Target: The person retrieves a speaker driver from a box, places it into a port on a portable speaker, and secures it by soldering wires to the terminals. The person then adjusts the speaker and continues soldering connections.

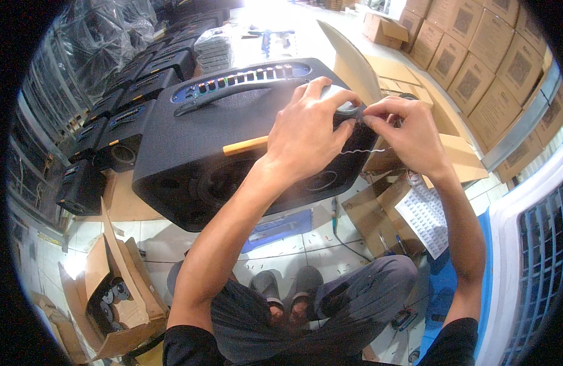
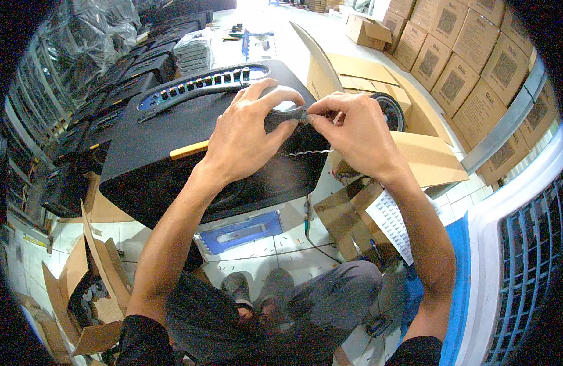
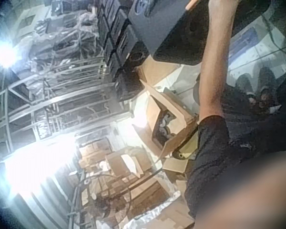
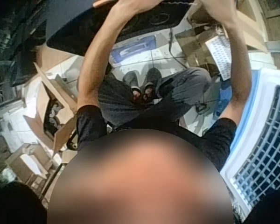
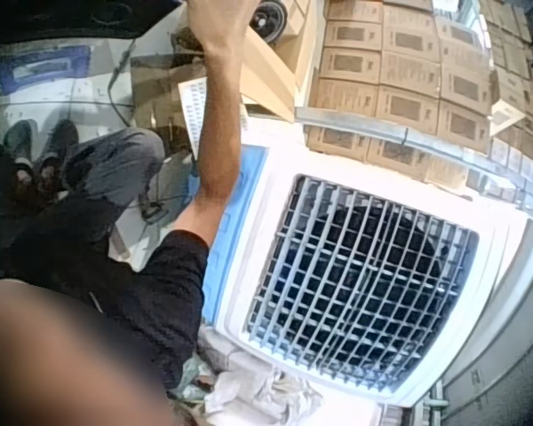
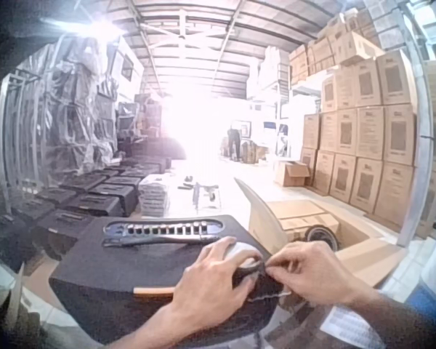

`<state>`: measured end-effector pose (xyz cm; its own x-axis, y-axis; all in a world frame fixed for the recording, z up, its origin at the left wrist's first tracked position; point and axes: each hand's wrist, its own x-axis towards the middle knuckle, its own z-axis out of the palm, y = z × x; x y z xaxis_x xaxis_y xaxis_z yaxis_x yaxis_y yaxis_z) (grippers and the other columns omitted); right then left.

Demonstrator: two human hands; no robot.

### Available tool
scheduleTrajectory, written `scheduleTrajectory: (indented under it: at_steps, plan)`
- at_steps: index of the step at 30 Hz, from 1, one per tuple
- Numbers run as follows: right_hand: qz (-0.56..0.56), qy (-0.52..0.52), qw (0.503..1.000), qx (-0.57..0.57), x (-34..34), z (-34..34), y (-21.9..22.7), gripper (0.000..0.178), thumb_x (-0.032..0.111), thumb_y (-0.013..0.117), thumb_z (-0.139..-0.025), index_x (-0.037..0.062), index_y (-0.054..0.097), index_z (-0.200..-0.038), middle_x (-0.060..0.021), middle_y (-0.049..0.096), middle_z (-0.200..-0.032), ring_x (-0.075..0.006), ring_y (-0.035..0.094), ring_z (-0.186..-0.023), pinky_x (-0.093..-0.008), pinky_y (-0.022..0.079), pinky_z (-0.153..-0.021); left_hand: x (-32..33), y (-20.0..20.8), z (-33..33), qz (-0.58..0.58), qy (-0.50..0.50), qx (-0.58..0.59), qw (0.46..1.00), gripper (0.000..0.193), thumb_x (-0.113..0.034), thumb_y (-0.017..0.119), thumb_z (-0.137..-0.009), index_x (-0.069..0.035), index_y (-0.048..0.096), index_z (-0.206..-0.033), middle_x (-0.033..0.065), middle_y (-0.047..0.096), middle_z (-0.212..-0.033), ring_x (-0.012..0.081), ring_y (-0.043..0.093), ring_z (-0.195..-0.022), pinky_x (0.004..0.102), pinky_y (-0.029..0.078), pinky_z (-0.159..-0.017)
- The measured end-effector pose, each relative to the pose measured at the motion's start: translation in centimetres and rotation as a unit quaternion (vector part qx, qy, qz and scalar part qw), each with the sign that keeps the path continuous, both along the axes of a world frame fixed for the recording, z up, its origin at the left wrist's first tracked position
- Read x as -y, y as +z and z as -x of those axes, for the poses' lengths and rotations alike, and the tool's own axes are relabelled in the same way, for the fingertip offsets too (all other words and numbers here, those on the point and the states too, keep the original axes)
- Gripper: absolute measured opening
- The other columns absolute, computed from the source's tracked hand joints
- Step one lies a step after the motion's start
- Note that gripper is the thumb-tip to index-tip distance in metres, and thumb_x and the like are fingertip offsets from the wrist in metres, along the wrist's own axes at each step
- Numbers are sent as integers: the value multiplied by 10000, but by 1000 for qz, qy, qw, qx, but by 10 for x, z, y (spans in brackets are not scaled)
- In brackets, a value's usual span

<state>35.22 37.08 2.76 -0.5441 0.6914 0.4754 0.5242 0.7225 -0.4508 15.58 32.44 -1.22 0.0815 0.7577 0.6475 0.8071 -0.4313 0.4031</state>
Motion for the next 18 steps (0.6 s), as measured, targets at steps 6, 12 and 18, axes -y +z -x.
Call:
scheduleTrajectory:
  at_steps: [6,12,18]
  plan:
    - [-14,23,999,21,-3,1,-3,207,130,699,-855,-16,750,-993,-156,718,-882,-224,669,-736,-335,533,-706,0,1,0,-6,-3,-2,1000,331,-234,678,-873,-225,643,-1202,243,527,-1404,441,485,-1327,499,439,-1067]
    - [-51,74,995,38,-10,-2,-2,174,103,705,-841,-24,733,-956,-146,699,-880,-254,673,-813,-356,529,-758,1,1,0,3,-5,0,1000,329,-233,666,-878,-220,635,-1205,233,529,-1397,436,492,-1319,505,450,-1056]
    - [-131,148,979,52,-23,-4,-4,112,69,703,-835,-17,688,-906,-136,692,-910,-297,659,-897,-378,518,-825,-1,0,0,1,-6,-2,1000,329,-228,654,-882,-218,628,-1209,224,529,-1394,434,501,-1307,508,457,-1047]
